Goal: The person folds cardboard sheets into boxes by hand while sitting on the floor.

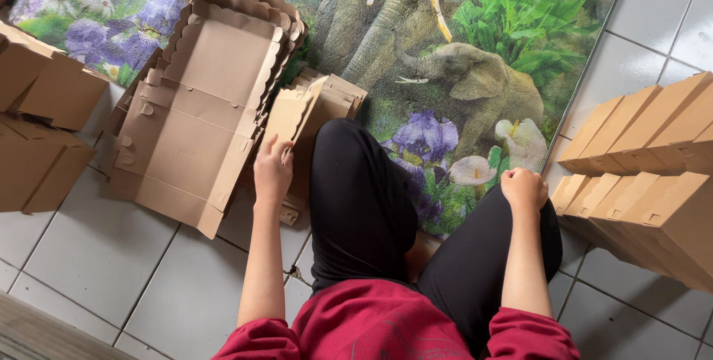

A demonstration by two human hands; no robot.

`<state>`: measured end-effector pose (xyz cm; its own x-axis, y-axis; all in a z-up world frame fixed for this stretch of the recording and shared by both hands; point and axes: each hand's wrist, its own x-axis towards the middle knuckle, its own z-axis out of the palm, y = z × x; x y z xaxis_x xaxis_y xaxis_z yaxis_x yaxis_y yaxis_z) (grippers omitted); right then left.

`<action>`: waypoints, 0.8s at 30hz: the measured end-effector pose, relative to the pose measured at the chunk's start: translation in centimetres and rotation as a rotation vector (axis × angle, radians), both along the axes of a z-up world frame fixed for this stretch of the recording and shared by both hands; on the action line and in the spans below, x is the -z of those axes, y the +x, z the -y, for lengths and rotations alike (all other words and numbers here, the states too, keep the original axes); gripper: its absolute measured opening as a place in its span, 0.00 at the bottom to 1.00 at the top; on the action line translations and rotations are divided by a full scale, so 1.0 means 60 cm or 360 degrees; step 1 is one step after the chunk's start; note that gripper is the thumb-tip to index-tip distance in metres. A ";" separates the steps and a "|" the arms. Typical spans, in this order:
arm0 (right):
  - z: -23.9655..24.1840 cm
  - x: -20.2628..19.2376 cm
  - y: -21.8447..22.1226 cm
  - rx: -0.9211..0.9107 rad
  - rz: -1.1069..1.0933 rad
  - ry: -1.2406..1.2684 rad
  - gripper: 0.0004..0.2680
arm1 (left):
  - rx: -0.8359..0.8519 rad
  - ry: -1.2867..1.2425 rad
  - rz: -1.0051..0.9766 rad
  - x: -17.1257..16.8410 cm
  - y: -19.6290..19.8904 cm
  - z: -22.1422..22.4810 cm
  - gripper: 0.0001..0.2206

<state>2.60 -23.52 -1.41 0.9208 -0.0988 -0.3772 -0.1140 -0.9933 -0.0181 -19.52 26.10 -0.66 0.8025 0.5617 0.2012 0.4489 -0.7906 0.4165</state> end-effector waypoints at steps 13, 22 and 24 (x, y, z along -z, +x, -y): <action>0.018 -0.003 -0.003 0.0016 -0.0003 0.0003 0.16 | 0.0075 -0.0403 -0.0595 0.012 0.010 0.014 0.16; 0.024 0.027 0.002 0.0001 0.0011 0.0025 0.16 | 0.0009 -0.0245 -0.0463 0.007 0.025 0.013 0.27; 0.026 0.028 0.000 0.0021 0.0028 0.0046 0.16 | -0.0026 -0.0095 -0.0371 -0.005 0.028 0.019 0.23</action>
